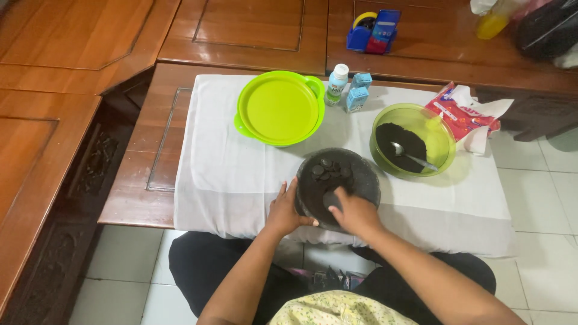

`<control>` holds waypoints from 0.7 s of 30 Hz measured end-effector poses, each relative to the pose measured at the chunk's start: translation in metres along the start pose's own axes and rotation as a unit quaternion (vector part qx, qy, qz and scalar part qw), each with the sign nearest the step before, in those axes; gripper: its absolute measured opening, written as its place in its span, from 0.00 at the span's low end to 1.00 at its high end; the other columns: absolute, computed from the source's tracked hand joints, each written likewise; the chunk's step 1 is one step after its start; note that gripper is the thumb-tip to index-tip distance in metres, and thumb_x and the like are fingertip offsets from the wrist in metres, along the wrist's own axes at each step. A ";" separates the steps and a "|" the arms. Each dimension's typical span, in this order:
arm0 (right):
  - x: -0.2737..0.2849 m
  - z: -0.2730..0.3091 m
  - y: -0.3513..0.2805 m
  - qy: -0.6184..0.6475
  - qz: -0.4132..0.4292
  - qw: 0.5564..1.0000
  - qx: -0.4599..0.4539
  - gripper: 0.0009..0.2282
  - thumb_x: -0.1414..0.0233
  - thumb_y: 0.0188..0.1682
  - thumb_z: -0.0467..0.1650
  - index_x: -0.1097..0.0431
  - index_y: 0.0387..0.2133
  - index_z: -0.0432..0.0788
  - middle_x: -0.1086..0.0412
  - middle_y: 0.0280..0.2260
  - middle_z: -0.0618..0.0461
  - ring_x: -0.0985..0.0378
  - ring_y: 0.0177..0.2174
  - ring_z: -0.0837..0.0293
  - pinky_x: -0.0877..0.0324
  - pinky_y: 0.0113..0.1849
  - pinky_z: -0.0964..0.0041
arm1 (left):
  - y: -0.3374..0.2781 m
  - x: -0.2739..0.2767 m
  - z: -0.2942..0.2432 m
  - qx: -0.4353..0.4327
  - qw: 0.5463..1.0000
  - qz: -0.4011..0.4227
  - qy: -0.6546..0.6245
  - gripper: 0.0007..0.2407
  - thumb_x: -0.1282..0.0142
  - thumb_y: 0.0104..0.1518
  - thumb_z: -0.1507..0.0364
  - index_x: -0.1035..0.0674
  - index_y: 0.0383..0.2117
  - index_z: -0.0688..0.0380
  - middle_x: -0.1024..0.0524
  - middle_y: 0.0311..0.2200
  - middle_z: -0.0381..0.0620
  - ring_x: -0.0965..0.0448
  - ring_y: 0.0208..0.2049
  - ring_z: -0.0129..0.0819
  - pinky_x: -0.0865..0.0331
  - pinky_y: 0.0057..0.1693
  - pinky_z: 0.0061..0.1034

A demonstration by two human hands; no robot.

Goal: Grinding dark cookies in a mortar and pestle to create a fine powder

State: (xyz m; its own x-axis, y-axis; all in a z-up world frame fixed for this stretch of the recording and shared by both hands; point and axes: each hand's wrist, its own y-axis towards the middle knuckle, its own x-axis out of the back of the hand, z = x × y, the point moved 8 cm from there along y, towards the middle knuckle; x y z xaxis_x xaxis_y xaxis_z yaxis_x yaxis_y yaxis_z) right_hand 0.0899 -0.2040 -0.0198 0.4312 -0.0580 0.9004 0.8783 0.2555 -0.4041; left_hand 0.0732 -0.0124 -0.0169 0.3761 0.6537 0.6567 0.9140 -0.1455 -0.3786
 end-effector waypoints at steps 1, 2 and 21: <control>-0.008 0.009 -0.002 0.000 0.000 1.000 0.001 0.23 0.54 0.53 0.44 0.42 0.59 0.50 0.23 0.36 0.35 0.17 0.40 0.41 0.23 0.40 0.47 | 0.001 -0.002 0.001 0.001 1.000 0.000 0.000 0.57 0.26 0.33 0.50 0.52 0.72 0.52 0.42 0.70 0.44 0.56 0.74 0.42 0.46 0.69 0.52; -0.009 0.021 -0.004 -0.048 -0.045 0.997 0.027 0.21 0.53 0.53 0.42 0.39 0.58 0.49 0.24 0.32 0.37 0.17 0.34 0.41 0.23 0.34 0.47 | 0.002 -0.003 0.001 -0.005 1.000 -0.002 -0.004 0.57 0.26 0.33 0.50 0.52 0.72 0.53 0.41 0.70 0.46 0.56 0.74 0.43 0.45 0.69 0.53; 0.086 -0.060 0.060 0.120 -0.044 0.987 -0.097 0.18 0.50 0.52 0.44 0.36 0.53 0.55 0.26 0.49 0.35 0.25 0.53 0.39 0.30 0.51 0.47 | 0.004 -0.005 0.007 -0.001 1.000 -0.005 0.020 0.57 0.28 0.33 0.48 0.53 0.72 0.48 0.44 0.71 0.39 0.57 0.74 0.38 0.44 0.69 0.52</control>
State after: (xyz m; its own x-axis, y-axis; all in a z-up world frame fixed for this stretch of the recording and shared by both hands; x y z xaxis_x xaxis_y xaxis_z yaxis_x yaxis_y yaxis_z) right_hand 0.1925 -0.2513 0.0240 0.3680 -0.3044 0.8786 0.9274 0.0515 -0.3706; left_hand 0.0735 -0.0113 -0.0260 0.3718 0.6254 0.6860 0.9183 -0.1397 -0.3703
